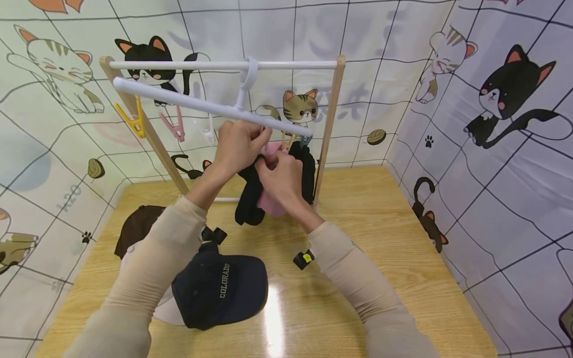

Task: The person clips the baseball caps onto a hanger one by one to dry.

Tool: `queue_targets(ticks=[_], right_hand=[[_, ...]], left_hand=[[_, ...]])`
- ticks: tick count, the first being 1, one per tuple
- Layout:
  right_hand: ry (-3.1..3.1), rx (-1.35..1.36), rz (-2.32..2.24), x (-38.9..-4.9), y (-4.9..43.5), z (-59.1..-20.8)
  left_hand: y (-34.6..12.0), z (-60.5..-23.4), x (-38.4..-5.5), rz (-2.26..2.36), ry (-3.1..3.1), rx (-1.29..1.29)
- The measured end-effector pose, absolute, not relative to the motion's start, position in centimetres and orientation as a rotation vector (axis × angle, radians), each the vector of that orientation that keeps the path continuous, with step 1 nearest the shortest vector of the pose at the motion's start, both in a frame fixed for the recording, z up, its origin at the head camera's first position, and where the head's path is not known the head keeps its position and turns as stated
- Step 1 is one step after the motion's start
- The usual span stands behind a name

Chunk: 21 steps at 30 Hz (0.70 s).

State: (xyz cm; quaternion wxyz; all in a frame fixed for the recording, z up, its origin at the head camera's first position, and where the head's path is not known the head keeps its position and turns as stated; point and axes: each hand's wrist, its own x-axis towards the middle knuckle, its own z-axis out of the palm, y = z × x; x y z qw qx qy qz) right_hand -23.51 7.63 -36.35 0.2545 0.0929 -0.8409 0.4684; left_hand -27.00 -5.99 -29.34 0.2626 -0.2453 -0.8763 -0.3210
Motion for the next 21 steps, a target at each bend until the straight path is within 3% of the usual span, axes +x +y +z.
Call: queue_targets(ticks=[21], right_hand=[[-2.226, 0.224, 1.299, -23.7, 7.69, -35.99]], left_hand=[[-6.24, -29.48, -27.08, -0.914, -2.372, -0.677]])
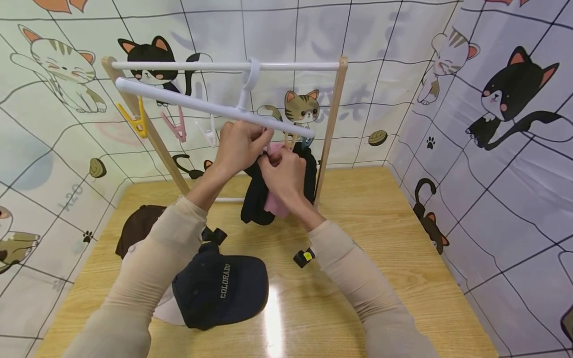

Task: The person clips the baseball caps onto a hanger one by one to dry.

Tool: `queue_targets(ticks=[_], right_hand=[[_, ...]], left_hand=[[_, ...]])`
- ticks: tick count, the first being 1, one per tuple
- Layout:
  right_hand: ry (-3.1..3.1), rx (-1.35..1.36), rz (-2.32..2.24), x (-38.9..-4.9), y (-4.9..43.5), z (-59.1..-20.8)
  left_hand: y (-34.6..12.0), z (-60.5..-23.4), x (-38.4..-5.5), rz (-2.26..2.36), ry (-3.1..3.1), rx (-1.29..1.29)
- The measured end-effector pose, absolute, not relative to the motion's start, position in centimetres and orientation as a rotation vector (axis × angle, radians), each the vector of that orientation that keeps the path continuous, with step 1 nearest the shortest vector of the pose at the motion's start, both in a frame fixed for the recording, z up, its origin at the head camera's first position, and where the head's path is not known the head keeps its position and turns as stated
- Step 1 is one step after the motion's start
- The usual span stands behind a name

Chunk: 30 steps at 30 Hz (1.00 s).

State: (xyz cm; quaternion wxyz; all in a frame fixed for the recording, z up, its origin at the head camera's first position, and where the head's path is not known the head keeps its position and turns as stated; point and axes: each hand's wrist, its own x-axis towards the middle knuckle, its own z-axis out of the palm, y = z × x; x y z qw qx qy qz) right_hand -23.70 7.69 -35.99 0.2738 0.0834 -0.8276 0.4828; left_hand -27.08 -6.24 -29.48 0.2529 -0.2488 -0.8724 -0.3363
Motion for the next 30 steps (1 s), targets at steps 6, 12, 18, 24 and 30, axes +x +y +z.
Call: queue_targets(ticks=[6, 12, 18, 24, 30], right_hand=[[-2.211, 0.27, 1.296, -23.5, 7.9, -35.7], [-2.246, 0.278, 1.305, -23.5, 8.1, -35.2], [-2.297, 0.279, 1.275, -23.6, 8.3, -34.4], [-2.369, 0.274, 1.265, -23.6, 8.7, -33.7], [-2.422, 0.295, 1.281, -23.5, 8.9, -32.9]], left_hand=[[-6.3, -29.5, -27.0, -0.912, -2.373, -0.674], [-6.4, -29.5, -26.9, -0.909, -2.382, -0.676], [-6.5, -29.5, -26.8, -0.917, -2.362, -0.712], [-6.8, -29.6, -26.8, -0.937, -2.354, -0.741], [-7.0, -29.6, -26.9, -0.956, -2.365, -0.769]])
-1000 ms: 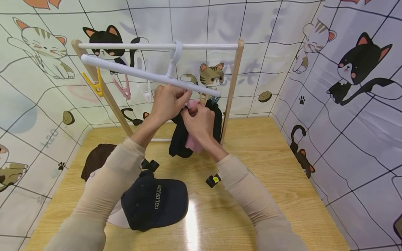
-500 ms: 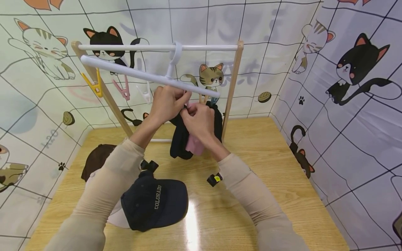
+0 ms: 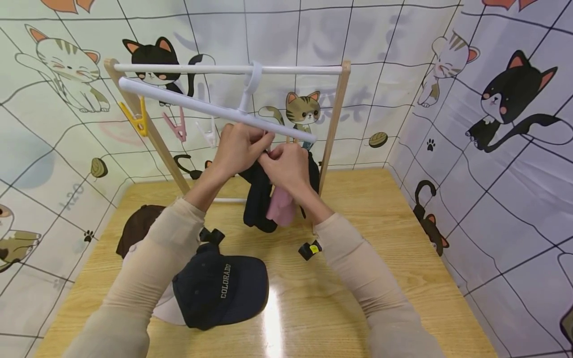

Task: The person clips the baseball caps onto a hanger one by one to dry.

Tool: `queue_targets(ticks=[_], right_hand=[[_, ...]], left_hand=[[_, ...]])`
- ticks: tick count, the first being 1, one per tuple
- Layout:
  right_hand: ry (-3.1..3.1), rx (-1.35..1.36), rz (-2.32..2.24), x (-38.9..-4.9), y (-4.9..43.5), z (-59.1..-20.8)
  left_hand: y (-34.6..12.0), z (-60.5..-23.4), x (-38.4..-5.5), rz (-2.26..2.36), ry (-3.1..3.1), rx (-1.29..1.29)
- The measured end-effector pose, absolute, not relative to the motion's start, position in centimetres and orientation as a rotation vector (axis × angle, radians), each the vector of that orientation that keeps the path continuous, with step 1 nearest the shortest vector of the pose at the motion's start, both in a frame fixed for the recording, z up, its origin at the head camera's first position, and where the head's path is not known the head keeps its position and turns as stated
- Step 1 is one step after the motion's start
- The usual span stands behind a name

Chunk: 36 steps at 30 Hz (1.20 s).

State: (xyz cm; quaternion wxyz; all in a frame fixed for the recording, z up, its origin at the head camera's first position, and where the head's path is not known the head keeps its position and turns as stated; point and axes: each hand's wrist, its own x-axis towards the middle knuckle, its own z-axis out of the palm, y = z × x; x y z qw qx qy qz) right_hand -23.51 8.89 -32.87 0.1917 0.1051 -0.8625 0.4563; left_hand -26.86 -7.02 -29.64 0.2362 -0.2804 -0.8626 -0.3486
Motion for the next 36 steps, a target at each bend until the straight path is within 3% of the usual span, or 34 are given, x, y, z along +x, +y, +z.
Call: queue_targets(ticks=[25, 36], right_hand=[[-2.417, 0.569, 1.288, -24.8, 10.6, -32.7], [-2.399, 0.57, 1.394, -25.7, 11.4, -33.4]], left_hand=[[-7.0, -29.4, -27.5, -0.974, -2.377, -0.742], [-6.9, -30.3, -28.1, -1.19, -2.273, -0.908]])
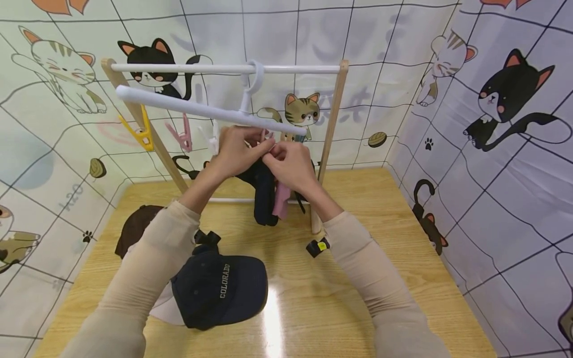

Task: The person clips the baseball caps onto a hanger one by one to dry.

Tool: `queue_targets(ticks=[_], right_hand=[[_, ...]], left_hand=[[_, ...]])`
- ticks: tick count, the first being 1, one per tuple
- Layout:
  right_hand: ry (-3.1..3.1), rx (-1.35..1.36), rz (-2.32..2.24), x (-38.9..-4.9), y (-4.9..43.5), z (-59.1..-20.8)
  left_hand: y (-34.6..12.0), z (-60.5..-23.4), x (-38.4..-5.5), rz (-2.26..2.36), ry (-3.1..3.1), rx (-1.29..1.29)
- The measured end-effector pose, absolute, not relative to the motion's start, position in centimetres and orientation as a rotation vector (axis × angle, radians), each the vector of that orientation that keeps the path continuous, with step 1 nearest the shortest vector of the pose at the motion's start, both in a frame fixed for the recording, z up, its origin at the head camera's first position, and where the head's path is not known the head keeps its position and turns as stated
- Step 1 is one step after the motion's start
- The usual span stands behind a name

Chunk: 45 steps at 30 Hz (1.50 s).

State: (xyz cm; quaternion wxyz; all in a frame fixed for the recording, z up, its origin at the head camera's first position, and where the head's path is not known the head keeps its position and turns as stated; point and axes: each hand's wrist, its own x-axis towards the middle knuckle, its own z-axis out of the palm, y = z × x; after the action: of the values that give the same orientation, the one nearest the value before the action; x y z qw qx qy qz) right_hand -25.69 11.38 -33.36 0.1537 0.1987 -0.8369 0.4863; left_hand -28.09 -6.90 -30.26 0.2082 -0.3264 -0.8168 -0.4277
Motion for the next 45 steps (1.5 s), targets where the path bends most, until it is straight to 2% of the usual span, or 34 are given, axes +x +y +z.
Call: queue_targets(ticks=[22, 32, 45], right_hand=[[-2.519, 0.636, 1.501, -25.8, 12.6, -33.5], [-2.481, 0.676, 1.608, -25.2, 13.2, -33.6], [-2.457, 0.676, 1.48, -23.9, 14.2, -33.8]], left_hand=[[-9.0, -31.1, -27.8, -1.415, -2.47, -0.945], [-10.9, -31.7, -26.5, -1.223, -2.614, -0.798], [-13.9, -32.8, -23.7, -1.091, -2.633, -0.839]])
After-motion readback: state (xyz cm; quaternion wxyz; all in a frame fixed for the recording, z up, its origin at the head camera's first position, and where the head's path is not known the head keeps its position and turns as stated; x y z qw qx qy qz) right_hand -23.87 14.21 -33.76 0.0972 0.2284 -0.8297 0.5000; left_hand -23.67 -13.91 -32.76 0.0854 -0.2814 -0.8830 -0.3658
